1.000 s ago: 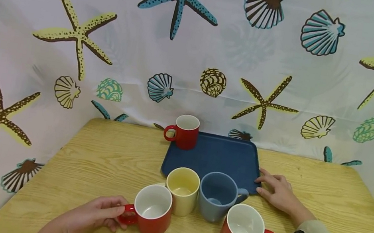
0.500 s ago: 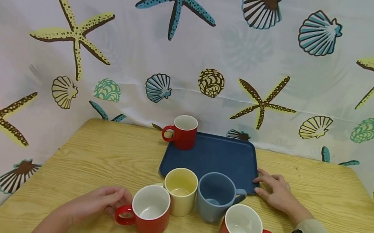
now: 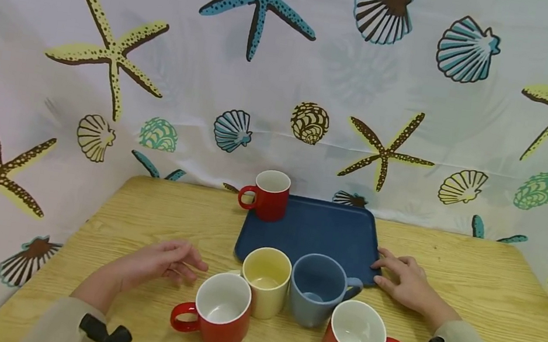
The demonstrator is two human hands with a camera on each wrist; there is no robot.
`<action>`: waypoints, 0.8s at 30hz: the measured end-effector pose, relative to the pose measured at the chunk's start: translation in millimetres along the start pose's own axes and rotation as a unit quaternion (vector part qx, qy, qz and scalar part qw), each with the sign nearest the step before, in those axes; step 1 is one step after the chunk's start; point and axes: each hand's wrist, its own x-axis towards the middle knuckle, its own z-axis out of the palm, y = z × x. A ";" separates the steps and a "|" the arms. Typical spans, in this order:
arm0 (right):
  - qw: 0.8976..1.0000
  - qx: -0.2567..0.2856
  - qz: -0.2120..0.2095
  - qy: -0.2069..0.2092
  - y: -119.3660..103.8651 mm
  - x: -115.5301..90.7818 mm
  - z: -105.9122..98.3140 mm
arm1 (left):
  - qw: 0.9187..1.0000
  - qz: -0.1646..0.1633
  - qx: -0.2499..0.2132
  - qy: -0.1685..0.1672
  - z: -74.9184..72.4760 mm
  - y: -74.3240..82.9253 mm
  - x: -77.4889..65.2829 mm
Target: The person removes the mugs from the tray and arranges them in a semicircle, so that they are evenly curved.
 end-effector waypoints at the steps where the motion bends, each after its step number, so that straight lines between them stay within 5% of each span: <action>1: 1.000 -0.002 0.000 0.000 0.6 0.1 0.1 | 1.000 0.001 0.004 0.003 -3.5 1.7 4.0; 9: 1.000 -0.009 -0.002 0.001 3.1 2.5 2.2 | 0.999 0.001 0.026 0.036 -14.0 14.5 30.1; 24: 1.000 -0.024 -0.006 -0.002 -2.5 2.2 -3.9 | 0.993 -0.037 -0.011 0.112 -23.2 26.2 68.7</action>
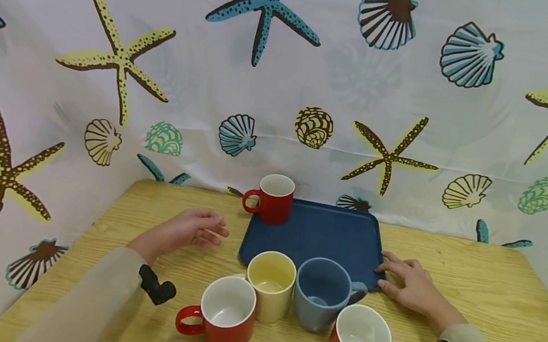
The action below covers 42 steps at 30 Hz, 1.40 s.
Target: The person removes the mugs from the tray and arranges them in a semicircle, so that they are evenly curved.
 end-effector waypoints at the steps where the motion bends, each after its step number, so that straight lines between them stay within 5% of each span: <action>1: 1.000 -0.003 -0.002 0.000 0.8 0.2 -0.3 | 1.000 0.001 0.003 -0.003 -0.2 1.6 2.3; 10: 1.000 -0.020 -0.022 0.000 2.6 0.3 0.5 | 0.998 0.018 0.063 0.015 -1.3 20.1 23.0; 20: 0.999 -0.039 -0.023 -0.003 -1.1 -0.1 -1.0 | 0.993 -0.030 0.086 0.080 6.2 46.4 43.4; 26: 0.999 -0.037 -0.023 -0.014 -0.9 1.7 -1.1 | 0.990 -0.031 0.093 0.098 14.0 57.4 48.4; 42: 0.998 -0.044 -0.043 -0.014 4.4 7.7 -3.7 | 0.980 -0.078 0.099 0.154 24.1 60.4 63.3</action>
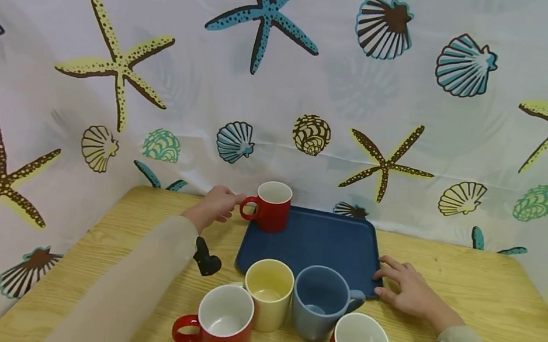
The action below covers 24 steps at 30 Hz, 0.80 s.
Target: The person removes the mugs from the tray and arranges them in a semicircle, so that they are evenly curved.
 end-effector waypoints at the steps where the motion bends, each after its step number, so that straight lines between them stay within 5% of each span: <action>1: 1.000 0.000 0.000 0.001 -0.2 0.0 -0.6 | 1.000 -0.001 -0.001 0.001 0.5 0.0 0.9; 24: 1.000 -0.001 -0.016 0.000 -2.6 1.4 -6.0 | 0.998 -0.005 -0.048 -0.038 14.0 -7.6 23.3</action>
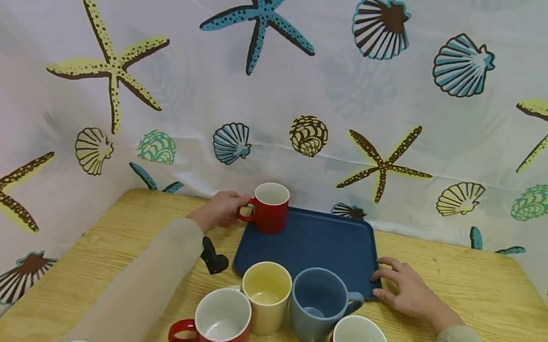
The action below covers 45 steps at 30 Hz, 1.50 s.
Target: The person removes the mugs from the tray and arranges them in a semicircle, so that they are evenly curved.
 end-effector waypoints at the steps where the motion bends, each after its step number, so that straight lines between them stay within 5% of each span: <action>1: 1.000 0.000 0.000 -0.001 0.1 0.3 0.4 | 1.000 0.000 -0.009 -0.004 -0.5 -1.2 1.2; 5: 1.000 -0.001 0.007 -0.004 1.3 1.6 3.0 | 0.999 -0.016 -0.045 -0.018 -2.2 -4.3 4.1; 11: 1.000 0.002 0.018 -0.006 1.5 2.8 3.9 | 0.997 -0.059 -0.033 -0.033 -4.4 -5.7 9.1; 23: 1.000 -0.001 0.015 -0.005 2.4 4.9 3.9 | 0.997 -0.044 -0.056 -0.044 -3.4 -8.6 13.1; 33: 1.000 0.000 0.000 0.002 1.5 1.4 2.1 | 0.998 -0.050 -0.030 -0.038 3.5 0.0 11.9; 45: 1.000 -0.004 0.007 0.007 3.6 -1.3 1.9 | 0.996 -0.033 -0.043 -0.072 8.8 7.0 6.4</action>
